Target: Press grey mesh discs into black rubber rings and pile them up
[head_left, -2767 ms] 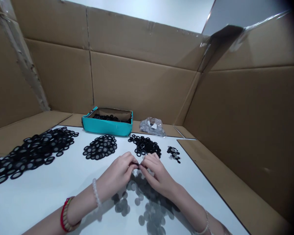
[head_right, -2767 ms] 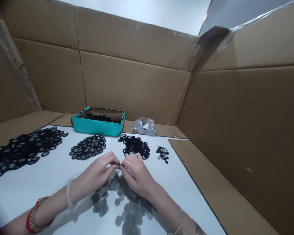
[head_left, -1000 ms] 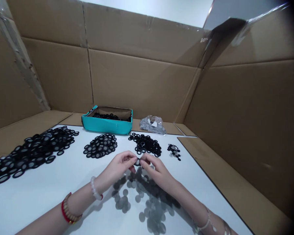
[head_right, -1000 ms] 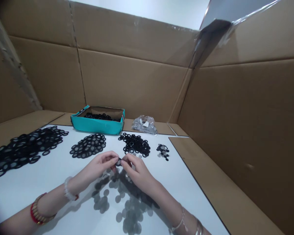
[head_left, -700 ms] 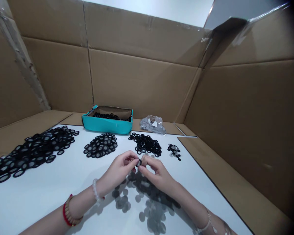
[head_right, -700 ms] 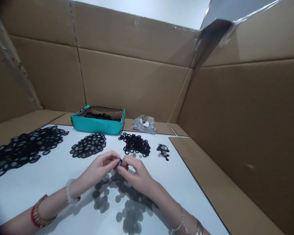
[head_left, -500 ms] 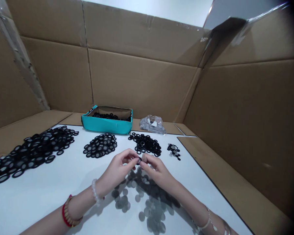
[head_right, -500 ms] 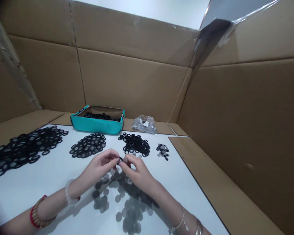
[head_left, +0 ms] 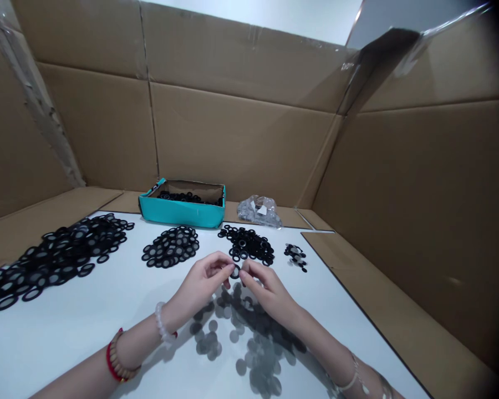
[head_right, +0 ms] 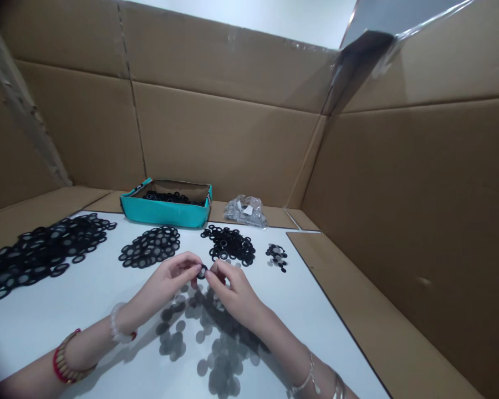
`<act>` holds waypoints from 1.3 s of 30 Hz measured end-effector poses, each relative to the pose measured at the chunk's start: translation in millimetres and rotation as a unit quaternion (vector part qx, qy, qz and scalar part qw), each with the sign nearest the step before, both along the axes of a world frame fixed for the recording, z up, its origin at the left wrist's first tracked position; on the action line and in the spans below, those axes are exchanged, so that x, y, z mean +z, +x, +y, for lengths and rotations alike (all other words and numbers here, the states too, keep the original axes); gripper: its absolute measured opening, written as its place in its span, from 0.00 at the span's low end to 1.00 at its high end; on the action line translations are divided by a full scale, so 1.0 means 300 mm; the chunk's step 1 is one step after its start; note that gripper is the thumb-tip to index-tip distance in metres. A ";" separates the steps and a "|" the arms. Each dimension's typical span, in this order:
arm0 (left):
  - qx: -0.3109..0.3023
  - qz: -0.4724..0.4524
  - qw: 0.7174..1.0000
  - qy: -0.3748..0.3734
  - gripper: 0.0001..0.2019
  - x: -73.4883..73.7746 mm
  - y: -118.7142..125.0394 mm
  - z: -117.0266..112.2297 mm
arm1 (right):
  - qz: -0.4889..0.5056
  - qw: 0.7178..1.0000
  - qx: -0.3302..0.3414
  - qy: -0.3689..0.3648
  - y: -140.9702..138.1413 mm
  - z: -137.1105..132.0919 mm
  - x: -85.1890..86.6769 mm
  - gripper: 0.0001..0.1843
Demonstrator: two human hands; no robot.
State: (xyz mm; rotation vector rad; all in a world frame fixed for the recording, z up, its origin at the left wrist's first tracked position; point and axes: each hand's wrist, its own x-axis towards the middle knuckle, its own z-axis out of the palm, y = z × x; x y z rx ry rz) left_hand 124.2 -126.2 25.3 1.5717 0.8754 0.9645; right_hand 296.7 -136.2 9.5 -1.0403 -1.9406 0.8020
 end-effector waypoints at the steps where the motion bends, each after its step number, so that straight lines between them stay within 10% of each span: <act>1: -0.008 -0.006 1.000 0.005 0.08 0.002 0.000 -0.001 | -0.001 1.000 0.007 -0.007 0.000 0.000 -0.001 0.16; 39: 0.002 0.054 0.997 0.047 0.09 -0.009 0.003 -0.001 | -0.003 0.999 -0.016 0.033 0.001 0.003 -0.004 0.13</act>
